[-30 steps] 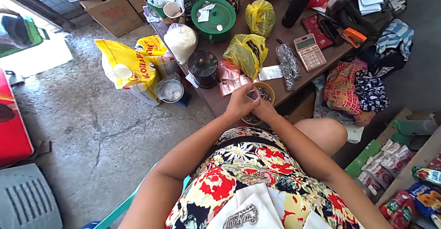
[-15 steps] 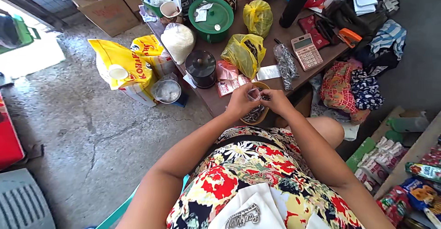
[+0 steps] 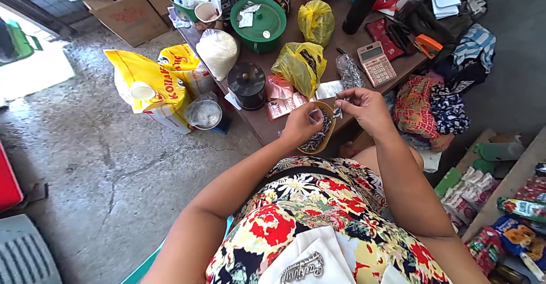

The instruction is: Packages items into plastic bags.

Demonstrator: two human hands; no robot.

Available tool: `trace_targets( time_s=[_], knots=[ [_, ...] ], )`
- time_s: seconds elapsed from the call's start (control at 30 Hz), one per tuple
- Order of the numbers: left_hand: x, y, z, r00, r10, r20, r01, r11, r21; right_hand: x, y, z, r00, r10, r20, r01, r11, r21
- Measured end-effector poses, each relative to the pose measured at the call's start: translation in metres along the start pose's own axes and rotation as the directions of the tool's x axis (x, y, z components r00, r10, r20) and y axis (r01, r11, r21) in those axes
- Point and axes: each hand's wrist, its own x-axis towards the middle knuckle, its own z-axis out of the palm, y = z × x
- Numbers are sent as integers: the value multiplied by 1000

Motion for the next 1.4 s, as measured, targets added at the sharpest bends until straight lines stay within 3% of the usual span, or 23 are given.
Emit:
trace_targets(
  time_s=[0.1,0.2,0.33,0.43,0.7,0.9,1.23,1.4],
  knots=[
    [3,1,3,999,-37,30,37,999,2,-15,-14,14,989,-126,-73,130,991,44],
    [4,0,5,998,-39,48,42,998,-50,-22,-7,37,944,-305,-125,305,952,-23],
    [2,0,5,1000,-13,10,13,999,-44,-20,13,58,812,-565,-146,525,817,-239],
    [0,-1,4,1000,-3,6,3,999,-34,-20,22,66,736,-658,-158,589,738,-327],
    [-2,0,1,998,-67,-11,66,997,-47,-30,22,63,825,-551,-128,517,826,-223],
    [-3,-2,3,1000,-9,-20,9,999,-31,-39,9,48,897,-437,60,440,877,-193],
    [-5,-2,2,998,59,-18,-60,995,-77,-38,5,49,848,-528,41,504,782,-368],
    [-6,-3,2,996,80,-33,-83,992,-94,-34,-3,46,842,-540,23,522,801,-293]
  ],
)
